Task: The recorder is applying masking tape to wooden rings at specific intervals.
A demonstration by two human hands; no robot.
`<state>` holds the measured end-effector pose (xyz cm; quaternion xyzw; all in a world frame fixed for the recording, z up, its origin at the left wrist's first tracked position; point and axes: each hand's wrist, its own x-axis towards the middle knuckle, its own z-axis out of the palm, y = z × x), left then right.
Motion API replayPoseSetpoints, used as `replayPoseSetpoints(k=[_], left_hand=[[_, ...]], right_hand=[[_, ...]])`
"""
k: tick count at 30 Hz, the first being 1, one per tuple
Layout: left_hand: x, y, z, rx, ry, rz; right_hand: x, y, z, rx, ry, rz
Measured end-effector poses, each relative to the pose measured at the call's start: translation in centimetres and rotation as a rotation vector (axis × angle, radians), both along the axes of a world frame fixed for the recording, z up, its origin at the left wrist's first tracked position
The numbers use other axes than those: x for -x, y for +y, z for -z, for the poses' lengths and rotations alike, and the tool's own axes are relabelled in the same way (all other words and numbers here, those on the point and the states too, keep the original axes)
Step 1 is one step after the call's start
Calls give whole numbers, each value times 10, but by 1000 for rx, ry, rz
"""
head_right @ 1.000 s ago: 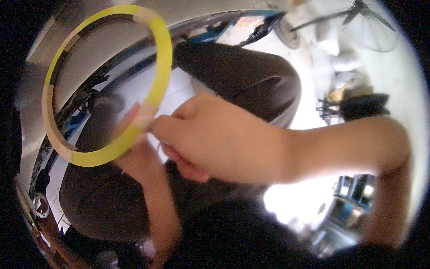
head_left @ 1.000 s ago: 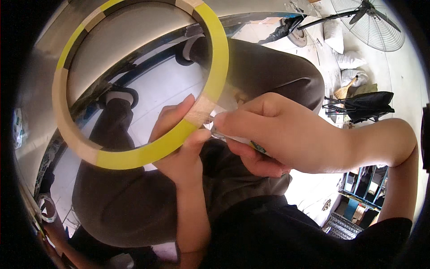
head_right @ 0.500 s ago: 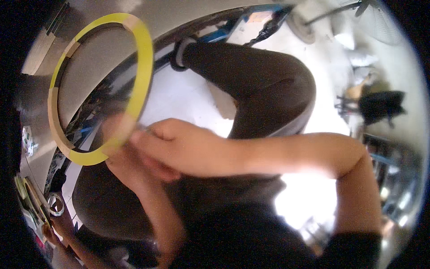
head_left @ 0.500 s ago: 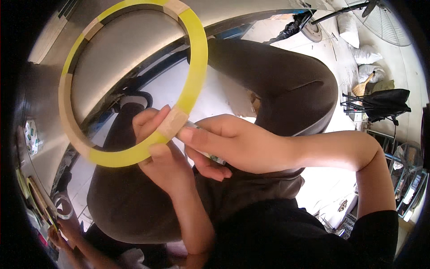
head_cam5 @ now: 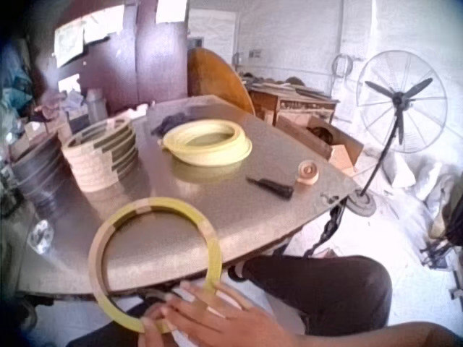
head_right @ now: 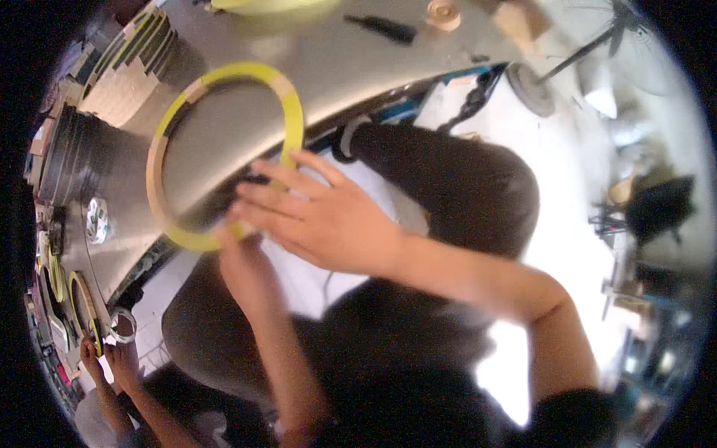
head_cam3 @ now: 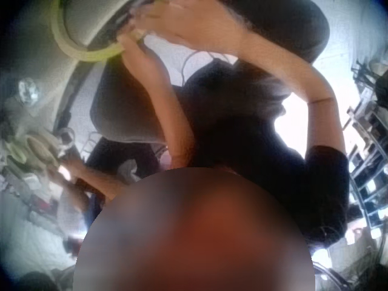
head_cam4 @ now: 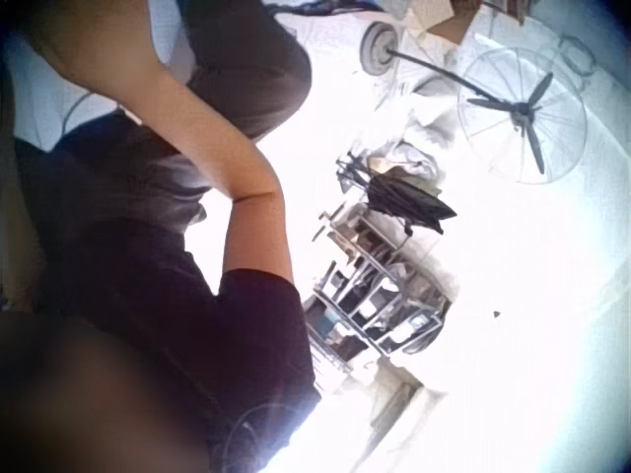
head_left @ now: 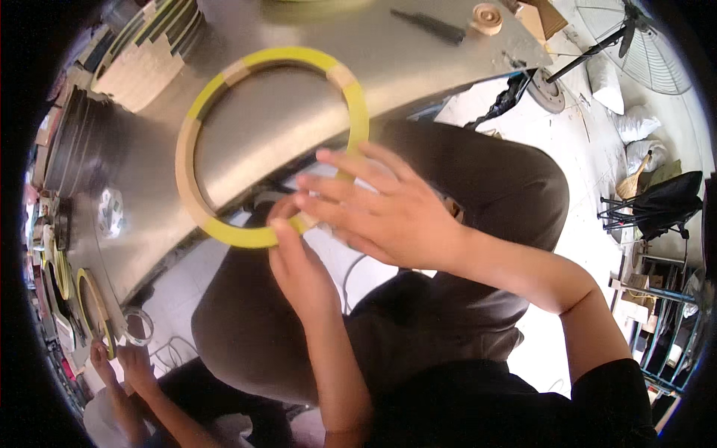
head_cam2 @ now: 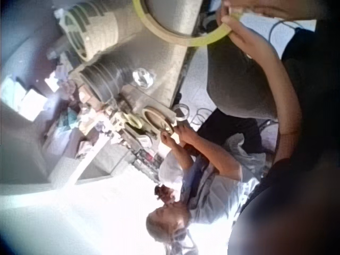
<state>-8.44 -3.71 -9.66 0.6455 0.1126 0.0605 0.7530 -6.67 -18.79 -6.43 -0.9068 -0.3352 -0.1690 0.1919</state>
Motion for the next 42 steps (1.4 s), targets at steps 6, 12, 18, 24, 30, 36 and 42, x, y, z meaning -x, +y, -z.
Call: replayPoseSetpoints(k=[6, 12, 18, 24, 30, 36, 42], left_hand=[[-2, 5, -3, -17, 22, -13], [18, -9, -7, 138, 14, 68], [11, -23, -7, 318, -39, 158], [8, -21, 4, 329, -99, 140], [9, -20, -3, 230, -62, 111], [6, -16, 8, 74, -138, 47], [4, -7, 9, 56, -34, 148]], right_hand=[[-13, -11, -31, -121, 33, -21], [-109, -104, -31, 30, -271, 707], [-160, -148, -13, 293, -112, 742], [-168, -135, -22, 136, 113, 676], [-125, -101, -55, 158, 206, 508], [17, -50, -47, -410, 688, 100], [25, -43, -30, -616, 1397, -64]])
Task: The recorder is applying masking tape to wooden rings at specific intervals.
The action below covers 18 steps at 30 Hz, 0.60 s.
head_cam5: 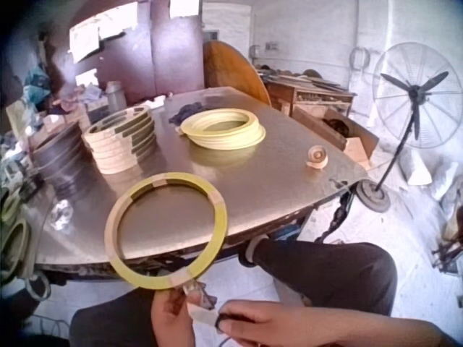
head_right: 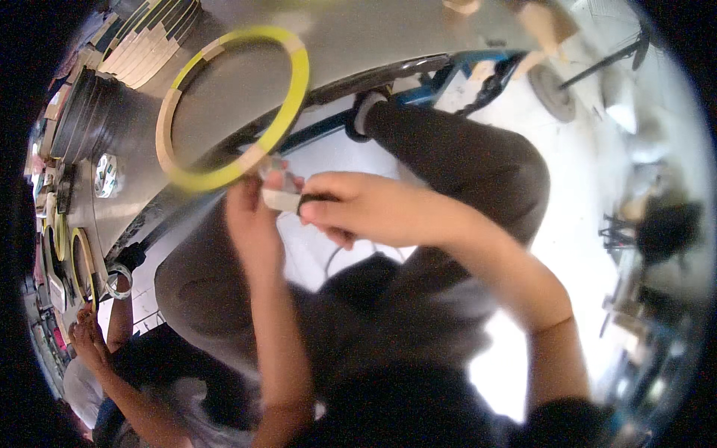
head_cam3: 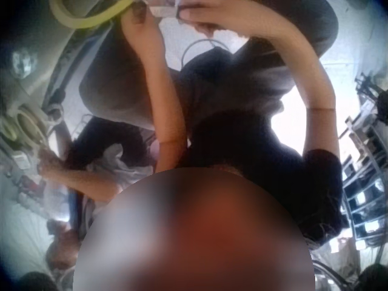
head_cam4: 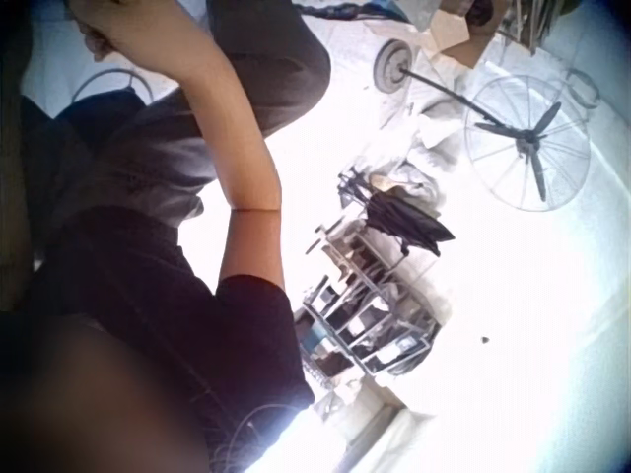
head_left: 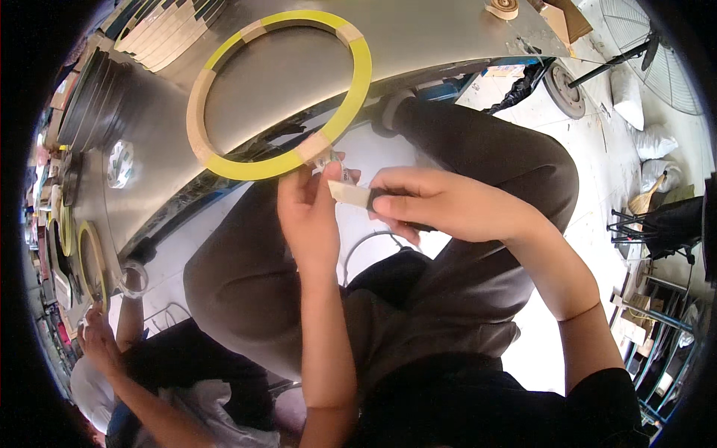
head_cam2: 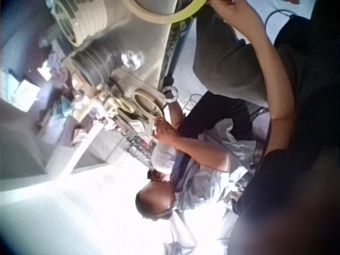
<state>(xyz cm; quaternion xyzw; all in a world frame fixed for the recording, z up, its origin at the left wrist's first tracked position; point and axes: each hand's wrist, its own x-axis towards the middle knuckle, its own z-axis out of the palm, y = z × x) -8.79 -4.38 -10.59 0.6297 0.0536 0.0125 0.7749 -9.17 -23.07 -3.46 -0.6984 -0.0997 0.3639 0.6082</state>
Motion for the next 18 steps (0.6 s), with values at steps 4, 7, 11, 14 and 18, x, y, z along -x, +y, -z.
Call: replayPoseSetpoints(k=[4, 7, 11, 14, 18], left_hand=[[0, 2, 2, -25, -9, -23], [1, 3, -2, -51, -33, -19], [0, 5, 0, -91, -84, 19], [0, 5, 2, -110, -84, 12], [3, -1, 0, -9, -24, 4]], right_hand=[[-10, 8, 5, -199, 175, 131], [-15, 10, 7, -262, 259, 130], [-16, 12, 13, -267, 246, 151], [-17, 13, 14, -269, 252, 156], [-22, 19, 20, -256, 215, 200]])
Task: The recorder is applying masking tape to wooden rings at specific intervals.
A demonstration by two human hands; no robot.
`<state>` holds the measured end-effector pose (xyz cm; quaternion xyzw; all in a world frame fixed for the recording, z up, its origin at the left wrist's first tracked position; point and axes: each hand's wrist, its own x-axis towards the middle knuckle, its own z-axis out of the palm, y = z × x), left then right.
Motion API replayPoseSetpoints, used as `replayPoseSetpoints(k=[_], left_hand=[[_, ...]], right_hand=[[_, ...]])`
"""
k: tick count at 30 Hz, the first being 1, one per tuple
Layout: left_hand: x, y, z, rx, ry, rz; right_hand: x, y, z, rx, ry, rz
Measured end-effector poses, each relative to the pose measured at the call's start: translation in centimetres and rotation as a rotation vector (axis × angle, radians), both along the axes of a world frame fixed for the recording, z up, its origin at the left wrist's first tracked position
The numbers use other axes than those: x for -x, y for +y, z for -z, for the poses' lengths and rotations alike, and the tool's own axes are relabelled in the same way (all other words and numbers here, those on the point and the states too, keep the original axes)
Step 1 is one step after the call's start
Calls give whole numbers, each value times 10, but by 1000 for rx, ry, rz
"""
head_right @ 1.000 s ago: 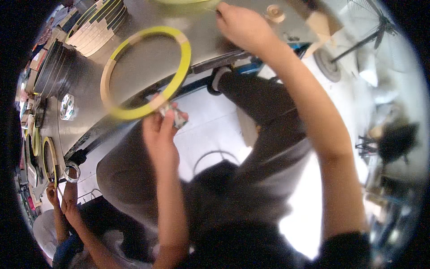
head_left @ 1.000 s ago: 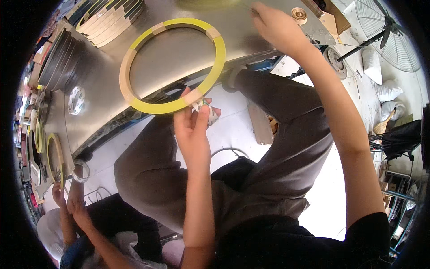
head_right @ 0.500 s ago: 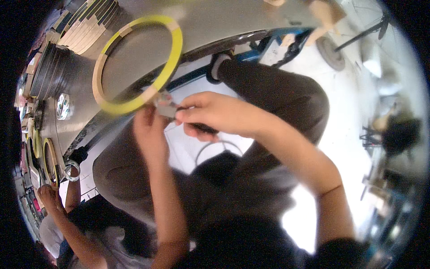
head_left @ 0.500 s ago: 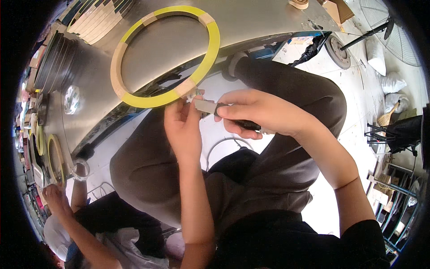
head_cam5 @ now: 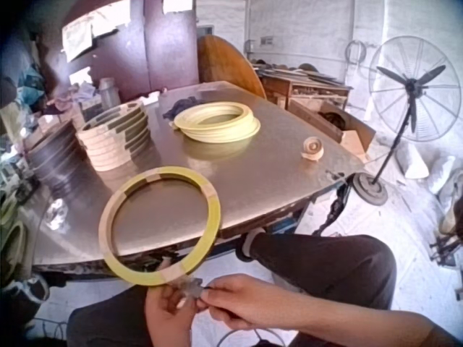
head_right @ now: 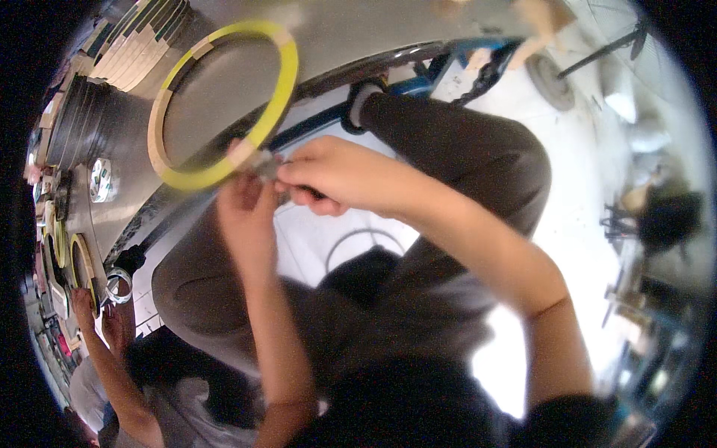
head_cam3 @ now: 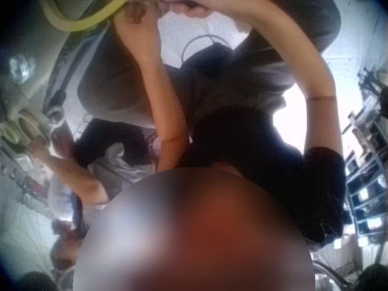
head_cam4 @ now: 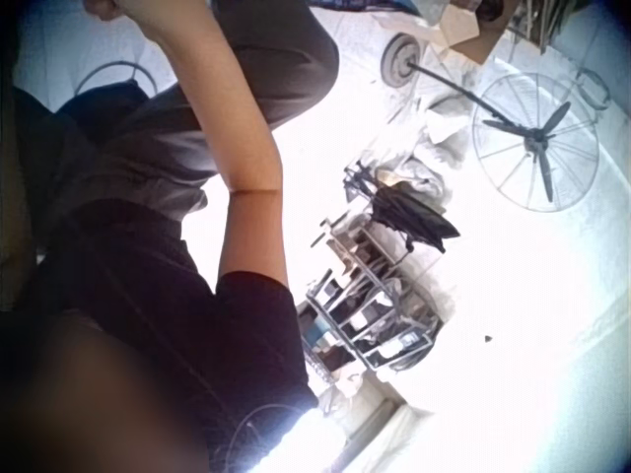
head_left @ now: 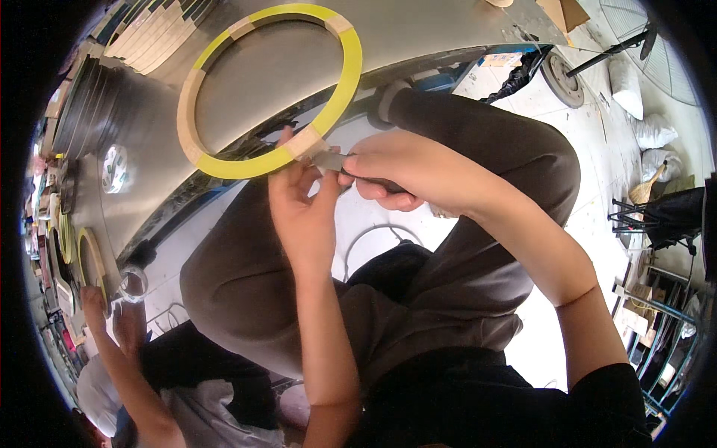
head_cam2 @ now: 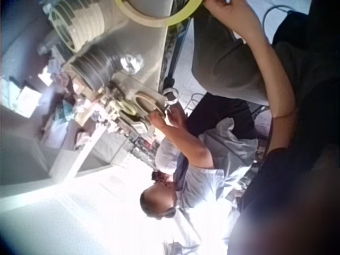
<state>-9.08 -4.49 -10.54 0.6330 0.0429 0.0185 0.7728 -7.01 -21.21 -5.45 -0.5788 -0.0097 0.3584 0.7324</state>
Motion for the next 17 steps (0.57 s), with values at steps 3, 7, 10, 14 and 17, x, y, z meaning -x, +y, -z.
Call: replayPoseSetpoints(k=[3, 7, 10, 14, 17], left_hand=[[4, -2, 5, -218, 3, -26], [7, 10, 22, -221, 234, -49], [9, 4, 23, -187, 247, -22], [8, 10, 29, -223, 189, 34], [7, 8, 21, -262, 212, 4]], right_hand=[[-2, 3, 2, -48, -28, 55], [30, 8, -8, -91, 100, 375], [44, 10, -29, -495, 239, 498], [44, 25, -21, -579, 241, 589], [39, 31, -20, -689, 283, 580]])
